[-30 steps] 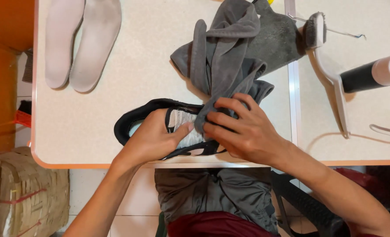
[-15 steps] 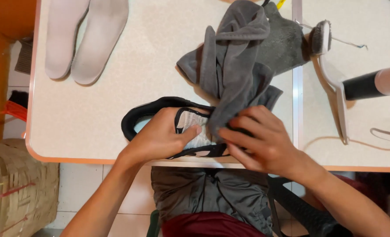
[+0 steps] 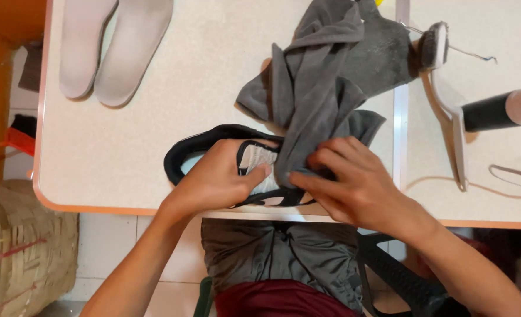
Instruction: A person is cleaning a black and white sneaker using cleaning foam, a brush, and a cloth on a workspace.
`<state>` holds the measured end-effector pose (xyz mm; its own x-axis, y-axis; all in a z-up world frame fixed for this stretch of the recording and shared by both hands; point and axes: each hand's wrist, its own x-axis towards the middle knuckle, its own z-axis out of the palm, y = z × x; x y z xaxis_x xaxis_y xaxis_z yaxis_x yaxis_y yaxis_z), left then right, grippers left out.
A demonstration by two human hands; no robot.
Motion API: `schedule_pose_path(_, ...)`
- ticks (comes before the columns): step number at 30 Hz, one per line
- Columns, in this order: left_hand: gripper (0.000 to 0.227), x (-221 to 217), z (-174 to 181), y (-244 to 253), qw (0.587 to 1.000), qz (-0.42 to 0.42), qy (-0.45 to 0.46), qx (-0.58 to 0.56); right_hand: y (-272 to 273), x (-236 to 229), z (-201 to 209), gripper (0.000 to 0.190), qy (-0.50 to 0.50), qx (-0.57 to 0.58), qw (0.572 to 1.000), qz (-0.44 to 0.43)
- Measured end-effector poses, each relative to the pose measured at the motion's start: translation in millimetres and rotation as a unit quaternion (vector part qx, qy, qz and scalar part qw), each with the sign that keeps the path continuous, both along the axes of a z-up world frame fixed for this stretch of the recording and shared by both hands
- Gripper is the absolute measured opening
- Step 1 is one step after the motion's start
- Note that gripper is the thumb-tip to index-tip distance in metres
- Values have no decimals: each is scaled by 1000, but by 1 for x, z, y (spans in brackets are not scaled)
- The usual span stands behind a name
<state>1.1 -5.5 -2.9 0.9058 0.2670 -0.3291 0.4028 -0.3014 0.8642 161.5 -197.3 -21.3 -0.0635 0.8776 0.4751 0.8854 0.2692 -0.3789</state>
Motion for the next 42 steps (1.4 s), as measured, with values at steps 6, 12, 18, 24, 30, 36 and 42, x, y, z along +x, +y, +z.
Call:
schedule_pose_path(6,39,-3,-5,0,1000,-7,-25,16,-9,28,1,5,-96,-39,994,-26)
schedule_pose_path(12,52,1,4,-8,998,5,54,26,-8,13,-13,17,6,-21,999,31)
schedule_pose_path(18,66,-6,-1,-7,999,-40,18,31,-12,46,-1,10,-55,11,994,-90)
schedule_pose_path(24,60,-1,6,-6,996,-80,25,-6,-11,4,-8,23,47,17,999,-21)
schedule_pose_path(30,72,-4,3,-7,997,-73,29,2,-18,28,-9,6,-171,18,976,-138)
schedule_pose_path(36,69,-8,2,-6,996,-82,-21,-14,-20,15,-6,29,67,113,983,-128)
schedule_pose_path(42,61,3,16,-9,992,-73,93,-40,-13,7,-11,19,-139,30,980,-139)
